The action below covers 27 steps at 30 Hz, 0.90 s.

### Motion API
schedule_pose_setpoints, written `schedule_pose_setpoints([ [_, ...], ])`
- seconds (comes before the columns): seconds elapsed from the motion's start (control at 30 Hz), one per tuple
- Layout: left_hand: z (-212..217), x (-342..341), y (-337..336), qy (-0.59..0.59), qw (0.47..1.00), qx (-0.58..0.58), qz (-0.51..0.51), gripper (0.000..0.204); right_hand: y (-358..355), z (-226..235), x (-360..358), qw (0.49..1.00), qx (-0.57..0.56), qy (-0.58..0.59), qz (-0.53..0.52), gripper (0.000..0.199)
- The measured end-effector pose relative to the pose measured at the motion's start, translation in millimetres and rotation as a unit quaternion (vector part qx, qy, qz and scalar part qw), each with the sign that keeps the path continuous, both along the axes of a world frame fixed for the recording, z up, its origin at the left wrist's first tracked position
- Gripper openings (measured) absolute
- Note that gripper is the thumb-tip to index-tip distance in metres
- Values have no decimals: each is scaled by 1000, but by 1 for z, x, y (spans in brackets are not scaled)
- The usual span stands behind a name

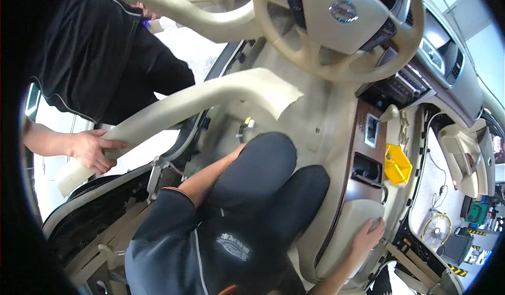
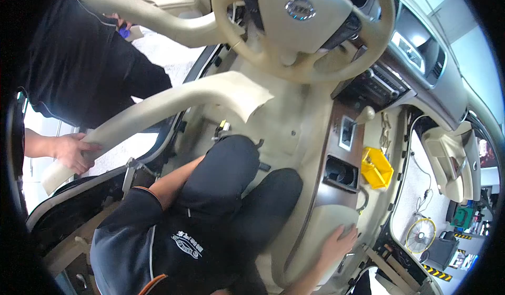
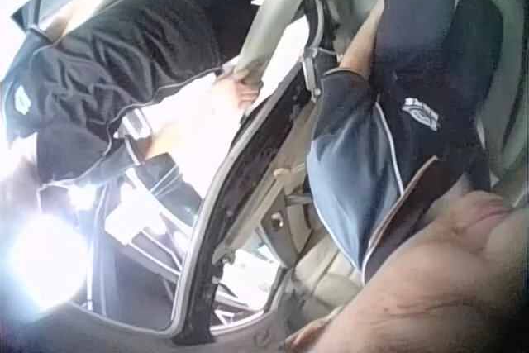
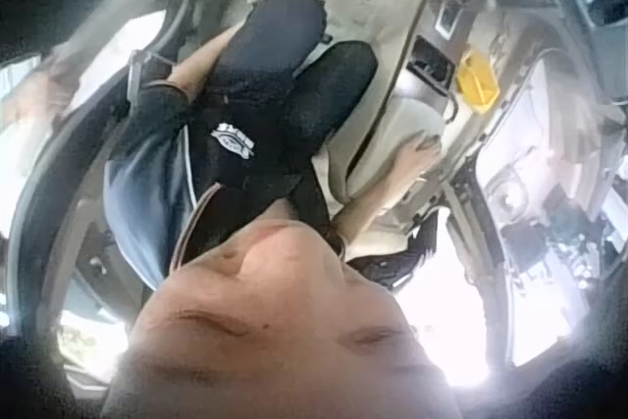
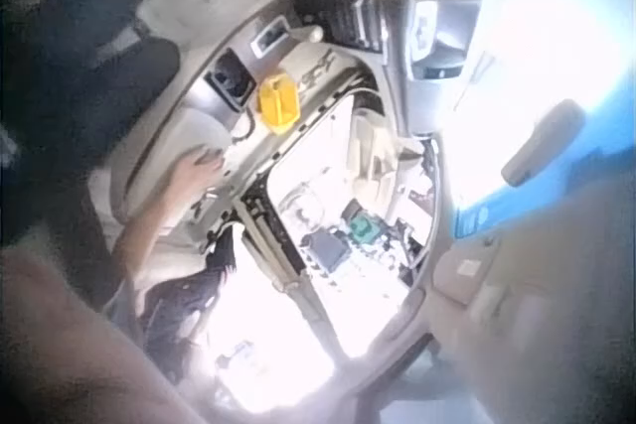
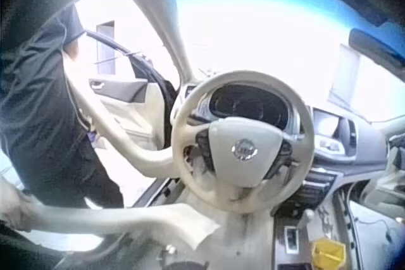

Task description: Install and secure internal decorative plastic molding and structural trim around the center console and dashboard area of a car.

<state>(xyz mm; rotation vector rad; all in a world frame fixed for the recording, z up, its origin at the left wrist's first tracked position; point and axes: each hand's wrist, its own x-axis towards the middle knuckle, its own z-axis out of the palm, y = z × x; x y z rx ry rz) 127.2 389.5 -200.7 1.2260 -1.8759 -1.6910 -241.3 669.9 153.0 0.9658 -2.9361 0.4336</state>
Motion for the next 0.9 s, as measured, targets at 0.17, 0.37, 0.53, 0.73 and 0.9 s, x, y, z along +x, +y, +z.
schedule_pose_setpoints([
  [0.17, 179, -14, -23, -240, 965, -99, 42, 38, 13, -7, -9, 1000, 7, 20, 0, 47],
  [0.37, 231, -16, -53, -173, 971, -96, 135, 37, 4, 6, 4, 1000, 5, -24, -8, 46],
  [0.53, 232, -40, -53, -128, 979, -94, 131, 35, -6, 14, 10, 1000, 12, -10, -18, 45],
  [0.73, 195, -39, -44, -70, 982, 106, 139, 39, -5, 6, 2, 1000, -9, -17, -16, 44],
  [0.9, 216, -35, -39, -110, 981, 4, 157, 40, -1, 8, 2, 1000, 2, -13, -23, 45],
])
